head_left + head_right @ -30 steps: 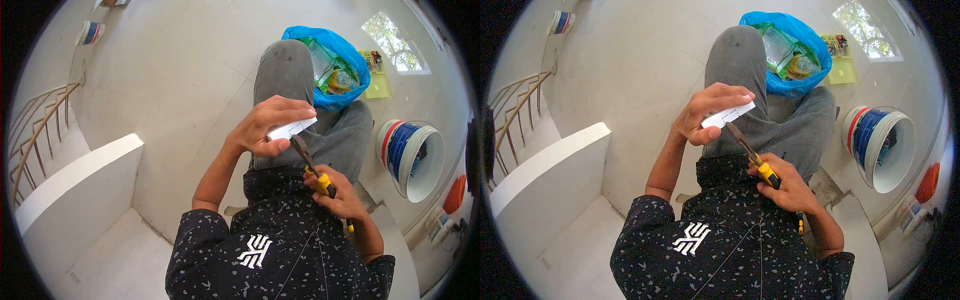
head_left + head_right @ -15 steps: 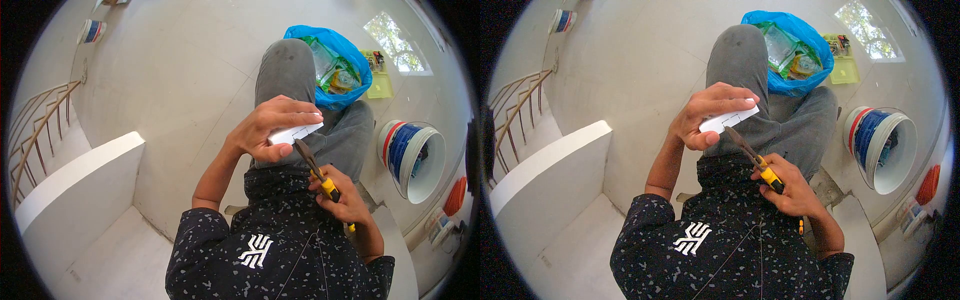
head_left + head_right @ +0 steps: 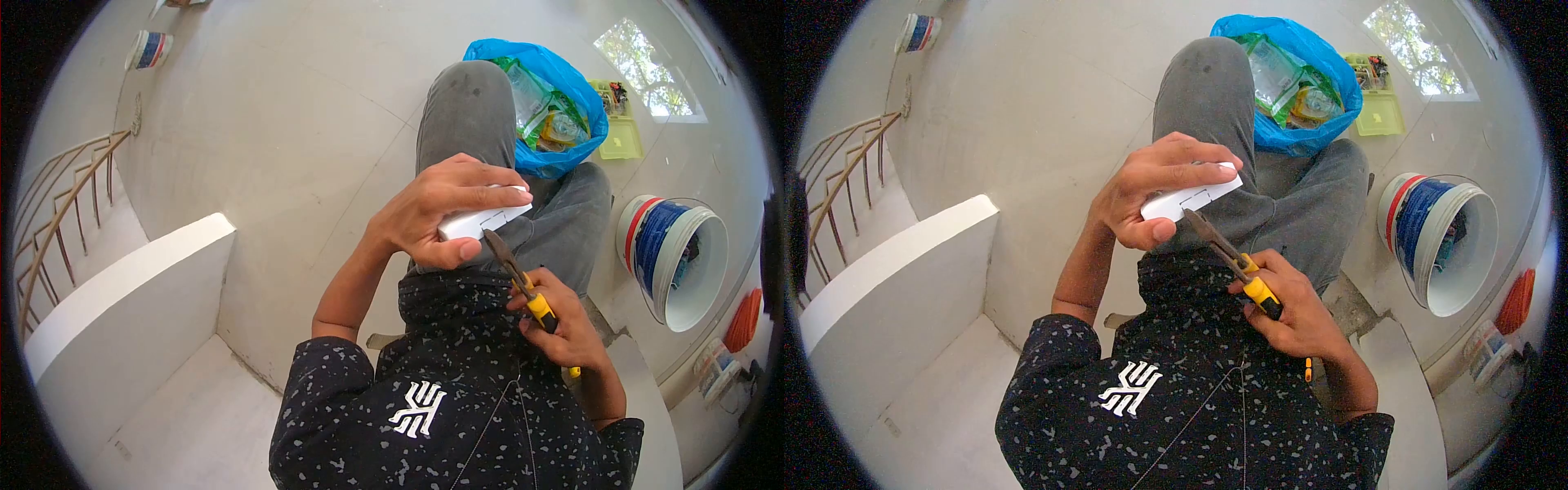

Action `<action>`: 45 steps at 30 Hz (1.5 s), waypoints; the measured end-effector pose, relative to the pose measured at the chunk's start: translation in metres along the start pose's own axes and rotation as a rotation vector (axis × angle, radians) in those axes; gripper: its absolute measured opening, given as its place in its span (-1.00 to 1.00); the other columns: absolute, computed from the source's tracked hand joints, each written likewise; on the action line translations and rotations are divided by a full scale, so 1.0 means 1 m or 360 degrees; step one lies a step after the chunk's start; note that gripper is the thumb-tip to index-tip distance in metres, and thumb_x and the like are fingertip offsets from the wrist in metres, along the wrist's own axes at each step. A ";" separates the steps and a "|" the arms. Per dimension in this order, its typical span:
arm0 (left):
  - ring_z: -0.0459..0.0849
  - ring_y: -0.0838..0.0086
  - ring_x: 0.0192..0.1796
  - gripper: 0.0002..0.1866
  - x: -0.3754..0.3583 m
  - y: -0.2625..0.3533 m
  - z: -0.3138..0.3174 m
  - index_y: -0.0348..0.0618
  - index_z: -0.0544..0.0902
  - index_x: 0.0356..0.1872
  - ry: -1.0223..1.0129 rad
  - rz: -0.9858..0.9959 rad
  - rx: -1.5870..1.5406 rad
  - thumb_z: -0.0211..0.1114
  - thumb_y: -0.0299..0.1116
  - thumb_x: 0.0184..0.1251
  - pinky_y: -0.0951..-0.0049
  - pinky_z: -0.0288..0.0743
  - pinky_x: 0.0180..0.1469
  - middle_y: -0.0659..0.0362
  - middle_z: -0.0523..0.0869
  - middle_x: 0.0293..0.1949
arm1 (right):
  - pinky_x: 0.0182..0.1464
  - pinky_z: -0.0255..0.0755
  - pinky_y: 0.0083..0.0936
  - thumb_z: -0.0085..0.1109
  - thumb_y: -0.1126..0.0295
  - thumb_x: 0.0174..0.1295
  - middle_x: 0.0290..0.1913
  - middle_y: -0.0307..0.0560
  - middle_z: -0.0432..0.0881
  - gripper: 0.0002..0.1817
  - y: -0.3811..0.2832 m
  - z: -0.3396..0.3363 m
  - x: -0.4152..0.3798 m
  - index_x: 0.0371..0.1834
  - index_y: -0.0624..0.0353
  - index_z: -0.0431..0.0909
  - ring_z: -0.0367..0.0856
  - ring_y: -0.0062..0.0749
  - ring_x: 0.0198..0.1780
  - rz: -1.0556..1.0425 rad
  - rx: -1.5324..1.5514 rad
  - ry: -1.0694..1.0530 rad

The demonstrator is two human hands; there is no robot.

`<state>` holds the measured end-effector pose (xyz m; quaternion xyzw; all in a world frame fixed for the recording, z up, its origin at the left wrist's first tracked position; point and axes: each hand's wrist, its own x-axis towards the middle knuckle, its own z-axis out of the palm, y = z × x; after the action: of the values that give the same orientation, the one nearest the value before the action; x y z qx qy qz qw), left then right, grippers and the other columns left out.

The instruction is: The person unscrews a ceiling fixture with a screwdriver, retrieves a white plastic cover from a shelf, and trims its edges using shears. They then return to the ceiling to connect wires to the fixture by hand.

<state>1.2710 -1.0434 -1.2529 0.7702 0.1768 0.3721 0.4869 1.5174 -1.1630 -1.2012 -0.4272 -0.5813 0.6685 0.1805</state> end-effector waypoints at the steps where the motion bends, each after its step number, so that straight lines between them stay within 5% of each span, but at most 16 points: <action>1: 0.65 0.13 -0.03 -0.37 0.001 0.000 0.000 -0.20 0.63 0.11 0.0000 0.0024 0.0024 0.13 0.07 0.16 0.18 0.40 0.10 -0.08 0.67 0.04 | 0.12 0.35 -0.32 0.17 0.56 0.08 -0.04 0.02 0.49 -0.71 0.001 0.000 -0.001 -0.09 0.20 0.48 0.52 -0.10 0.01 -0.0033 -0.0062 -0.0019; 7: 0.65 0.11 -0.05 -0.39 0.001 0.004 -0.004 -0.18 0.64 0.10 -0.0029 0.0057 0.0107 0.14 0.04 0.11 0.17 0.39 0.09 -0.07 0.67 0.01 | 0.12 0.34 -0.26 0.17 0.42 0.23 -0.02 0.08 0.49 -0.56 -0.007 0.011 -0.004 0.14 0.22 0.29 0.51 -0.05 0.00 0.0359 0.0286 0.0144; 10: 0.64 0.11 -0.06 -0.39 0.001 0.007 -0.003 -0.18 0.63 0.10 -0.0079 0.0049 0.0135 0.17 -0.01 0.06 0.18 0.38 0.08 -0.07 0.66 0.01 | 0.11 0.35 -0.28 0.17 0.34 0.26 -0.06 0.08 0.51 -0.57 -0.005 0.006 -0.002 0.14 0.21 0.31 0.53 -0.02 -0.02 0.0335 -0.0074 -0.0048; 17: 0.63 0.12 -0.06 -0.39 0.002 0.015 0.000 -0.15 0.63 0.10 -0.0121 0.0035 0.0134 0.20 -0.06 -0.01 0.19 0.38 0.05 -0.05 0.65 0.02 | 0.00 0.37 -0.24 0.17 0.29 0.25 -0.17 0.13 0.50 -0.58 0.008 0.013 -0.002 0.10 0.24 0.33 0.52 0.05 -0.12 0.0297 -0.0007 -0.0069; 19: 0.63 0.12 -0.07 -0.39 0.003 0.016 0.000 -0.15 0.62 0.10 -0.0128 0.0040 0.0137 0.20 -0.07 -0.02 0.19 0.37 0.05 -0.04 0.65 0.02 | -0.12 0.33 -0.35 0.14 0.23 0.24 -0.33 -0.11 0.48 -0.71 0.014 0.016 -0.002 -0.12 0.17 0.40 0.45 -0.33 -0.26 0.0286 0.0016 0.0027; 23: 0.63 0.13 -0.07 -0.39 0.006 0.020 0.000 -0.14 0.62 0.11 -0.0162 0.0013 0.0136 0.19 -0.08 -0.03 0.20 0.37 0.04 -0.04 0.65 0.02 | -0.15 0.33 -0.36 0.13 0.25 0.23 -0.34 -0.09 0.48 -0.73 0.020 0.017 -0.001 -0.14 0.17 0.42 0.46 -0.35 -0.28 0.0323 -0.0012 0.0010; 25: 0.63 0.13 -0.08 -0.39 0.007 0.022 0.002 -0.14 0.62 0.11 -0.0153 0.0010 0.0124 0.19 -0.07 -0.02 0.20 0.37 0.04 -0.04 0.65 0.02 | -0.26 0.39 -0.35 0.19 0.40 0.16 -0.41 0.06 0.49 -0.70 0.022 0.018 -0.001 -0.09 0.25 0.39 0.46 -0.04 -0.43 0.0157 -0.0084 0.0082; 26: 0.63 0.13 -0.08 -0.39 0.007 0.022 0.002 -0.14 0.62 0.11 -0.0141 0.0006 0.0118 0.19 -0.07 -0.01 0.20 0.37 0.04 -0.04 0.65 0.02 | -0.26 0.39 -0.35 0.19 0.40 0.16 -0.41 0.06 0.49 -0.70 0.020 0.018 -0.001 -0.09 0.25 0.39 0.46 -0.04 -0.43 0.0160 -0.0082 0.0085; 29: 0.63 0.13 -0.08 -0.40 0.009 0.025 -0.003 -0.14 0.62 0.11 -0.0144 -0.0008 0.0101 0.20 -0.05 0.01 0.19 0.37 0.03 -0.04 0.65 0.02 | -0.14 0.41 -0.38 0.18 0.43 0.16 -0.24 0.10 0.54 -0.73 0.017 0.023 0.001 -0.12 0.24 0.39 0.55 -0.09 -0.28 0.0217 -0.0006 0.0067; 32: 0.63 0.13 -0.08 -0.40 0.007 0.019 -0.009 -0.15 0.62 0.10 -0.0124 0.0017 0.0148 0.19 -0.03 0.05 0.20 0.36 0.04 -0.04 0.65 0.02 | -0.08 0.42 -0.41 0.13 0.36 0.21 0.00 -0.06 0.51 -0.73 0.021 0.029 -0.001 -0.08 0.23 0.44 0.51 -0.41 -0.19 -0.0018 0.0427 0.0403; 34: 0.65 0.09 -0.04 -0.38 0.006 0.019 -0.007 -0.19 0.63 0.10 -0.0138 -0.0024 0.0193 0.13 0.03 0.10 0.21 0.38 0.04 -0.09 0.65 0.01 | 0.11 0.40 -0.34 0.16 0.42 0.14 0.21 -0.05 0.41 -0.65 0.011 0.011 -0.002 0.02 0.24 0.45 0.52 -0.32 0.00 0.0148 0.0114 -0.0126; 37: 0.66 0.07 -0.01 -0.34 0.004 0.016 -0.005 -0.24 0.63 0.10 -0.0152 -0.0062 0.0222 0.06 0.10 0.17 0.22 0.39 0.05 -0.14 0.66 0.01 | 0.29 0.27 -0.30 0.15 0.54 0.11 0.21 0.07 0.41 -0.51 0.006 0.008 -0.002 0.18 0.24 0.39 0.47 -0.12 0.21 -0.0018 0.0091 -0.0200; 45: 0.62 0.18 -0.06 -0.40 0.003 0.019 -0.003 -0.15 0.62 0.11 -0.0174 -0.0053 0.0149 0.15 0.05 0.15 0.22 0.33 0.06 0.00 0.65 0.03 | 0.32 0.22 -0.29 0.14 0.55 0.07 0.25 0.08 0.35 -0.54 -0.005 0.004 -0.004 0.12 0.26 0.48 0.38 -0.10 0.29 0.0139 0.0280 -0.0187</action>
<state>1.2694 -1.0485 -1.2345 0.8082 0.1800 0.3127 0.4655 1.5149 -1.1674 -1.1952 -0.3948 -0.5108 0.7481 0.1535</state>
